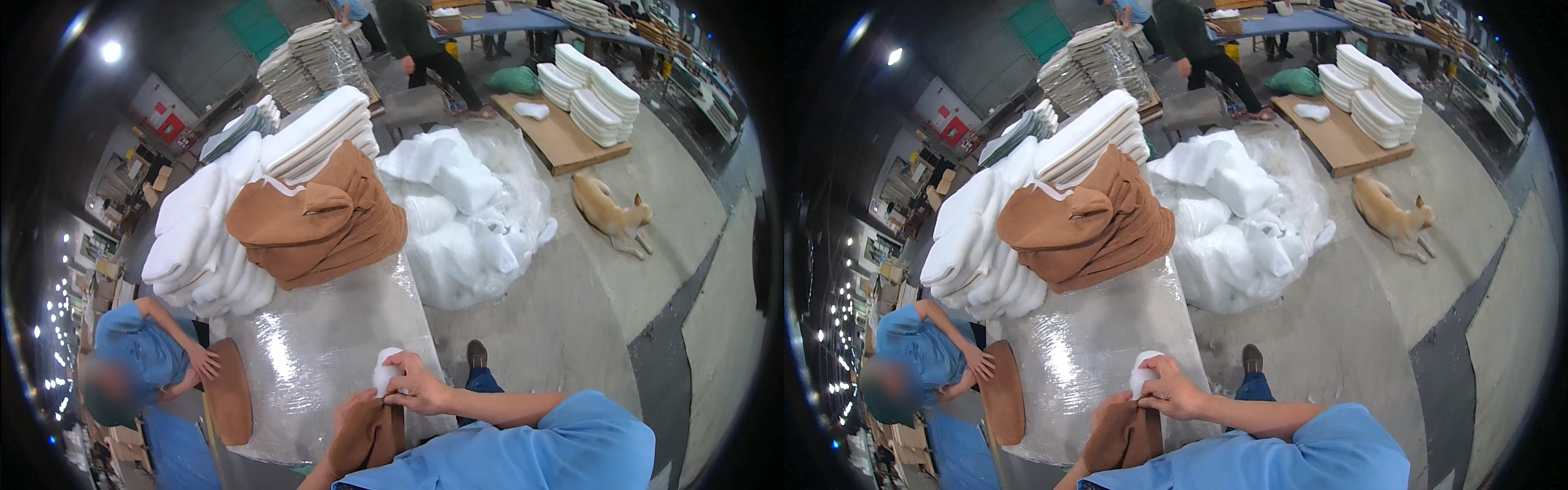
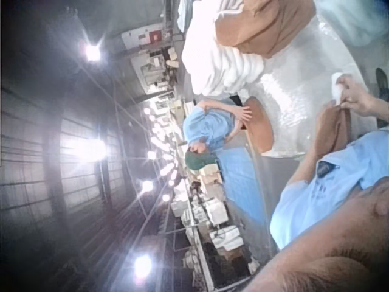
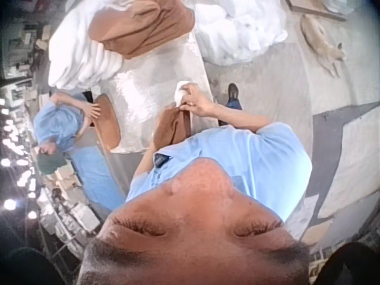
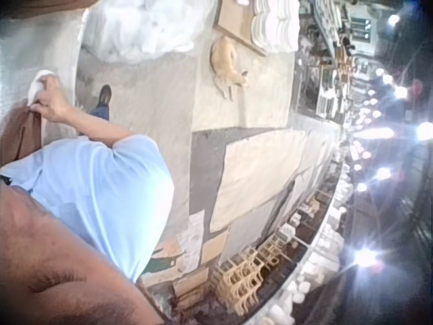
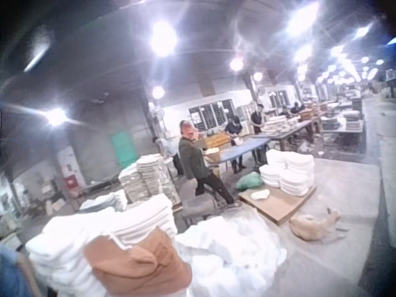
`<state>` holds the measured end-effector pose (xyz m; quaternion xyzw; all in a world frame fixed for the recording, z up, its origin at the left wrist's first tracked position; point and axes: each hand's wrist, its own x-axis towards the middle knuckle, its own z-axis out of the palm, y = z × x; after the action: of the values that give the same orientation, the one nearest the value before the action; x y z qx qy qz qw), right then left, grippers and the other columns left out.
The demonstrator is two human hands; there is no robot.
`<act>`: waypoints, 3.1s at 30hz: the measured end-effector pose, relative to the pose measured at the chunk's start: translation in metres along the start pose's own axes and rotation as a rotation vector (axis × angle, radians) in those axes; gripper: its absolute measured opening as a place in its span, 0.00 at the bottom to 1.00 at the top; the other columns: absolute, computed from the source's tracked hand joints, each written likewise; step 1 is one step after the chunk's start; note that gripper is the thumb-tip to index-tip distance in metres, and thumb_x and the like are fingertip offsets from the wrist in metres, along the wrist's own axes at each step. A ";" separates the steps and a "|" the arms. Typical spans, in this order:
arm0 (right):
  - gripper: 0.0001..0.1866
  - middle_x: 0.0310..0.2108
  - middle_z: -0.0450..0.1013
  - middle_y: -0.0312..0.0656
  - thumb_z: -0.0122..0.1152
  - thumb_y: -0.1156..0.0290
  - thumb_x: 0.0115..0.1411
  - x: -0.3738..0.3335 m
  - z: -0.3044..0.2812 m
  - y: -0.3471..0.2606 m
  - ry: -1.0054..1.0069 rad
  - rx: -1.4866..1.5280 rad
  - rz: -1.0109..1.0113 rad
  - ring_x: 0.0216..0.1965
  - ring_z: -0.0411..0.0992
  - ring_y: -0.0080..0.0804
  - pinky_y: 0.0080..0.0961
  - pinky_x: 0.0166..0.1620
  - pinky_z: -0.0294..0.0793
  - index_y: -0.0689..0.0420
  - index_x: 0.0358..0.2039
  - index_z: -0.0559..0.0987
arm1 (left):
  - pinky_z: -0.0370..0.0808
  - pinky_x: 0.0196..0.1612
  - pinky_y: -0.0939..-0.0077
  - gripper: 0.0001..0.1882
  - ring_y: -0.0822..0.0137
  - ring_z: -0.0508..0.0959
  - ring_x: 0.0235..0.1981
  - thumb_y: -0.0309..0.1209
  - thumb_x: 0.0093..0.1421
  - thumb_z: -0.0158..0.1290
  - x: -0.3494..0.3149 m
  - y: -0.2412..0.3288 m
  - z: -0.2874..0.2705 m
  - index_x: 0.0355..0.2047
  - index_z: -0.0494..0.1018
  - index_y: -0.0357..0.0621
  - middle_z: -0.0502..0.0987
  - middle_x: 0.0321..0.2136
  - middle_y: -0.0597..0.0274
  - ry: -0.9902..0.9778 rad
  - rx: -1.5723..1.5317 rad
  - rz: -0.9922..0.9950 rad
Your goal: The person inserts white foam inserts into brown fabric covers, aligns edges, and places the finished items on a stack. The person repeats this process for multiple units while coworkers perform similar tasks nearby.
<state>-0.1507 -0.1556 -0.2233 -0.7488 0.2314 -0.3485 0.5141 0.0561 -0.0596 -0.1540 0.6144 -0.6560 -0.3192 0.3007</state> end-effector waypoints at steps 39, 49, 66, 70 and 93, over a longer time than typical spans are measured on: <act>0.05 0.55 0.77 0.44 0.73 0.71 0.58 0.025 -0.021 0.007 0.163 -0.237 0.097 0.64 0.63 0.55 0.49 0.68 0.61 0.55 0.35 0.85 | 0.76 0.59 0.65 0.24 0.63 0.79 0.55 0.41 0.77 0.48 -0.051 -0.058 -0.051 0.66 0.70 0.40 0.78 0.57 0.58 0.160 -1.079 -0.751; 0.07 0.56 0.75 0.46 0.75 0.70 0.56 0.049 -0.008 -0.001 -0.049 -0.294 0.072 0.65 0.60 0.53 0.46 0.67 0.62 0.56 0.32 0.83 | 0.74 0.42 0.72 0.10 0.73 0.76 0.33 0.33 0.72 0.57 -0.086 -0.032 -0.078 0.43 0.80 0.38 0.81 0.29 0.65 0.552 -0.104 -0.532; 0.12 0.63 0.69 0.46 0.81 0.67 0.51 0.047 -0.038 -0.012 -0.194 -0.254 0.196 0.68 0.56 0.54 0.40 0.68 0.66 0.59 0.31 0.86 | 0.76 0.54 0.71 0.25 0.73 0.78 0.47 0.31 0.64 0.67 -0.072 0.083 -0.130 0.60 0.75 0.39 0.83 0.47 0.61 -0.031 -0.124 -0.480; 0.11 0.61 0.71 0.48 0.80 0.67 0.51 0.042 -0.030 -0.005 -0.122 -0.283 0.108 0.67 0.57 0.55 0.43 0.67 0.65 0.58 0.29 0.85 | 0.76 0.55 0.70 0.28 0.73 0.78 0.49 0.28 0.63 0.67 -0.118 0.057 -0.136 0.63 0.75 0.40 0.84 0.50 0.62 -0.177 -0.345 -0.661; 0.42 0.69 0.64 0.44 0.74 0.71 0.54 0.106 -0.060 -0.073 -0.626 -0.585 -0.065 0.74 0.58 0.40 0.42 0.76 0.50 0.59 0.69 0.68 | 0.79 0.45 0.56 0.09 0.46 0.82 0.42 0.30 0.63 0.60 -0.170 0.074 -0.078 0.42 0.81 0.40 0.82 0.37 0.51 0.549 0.101 0.028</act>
<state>-0.1283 -0.2399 -0.1117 -0.9396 0.1299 -0.0401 0.3141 0.0828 0.1095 -0.0479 0.6828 -0.5737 -0.1035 0.4404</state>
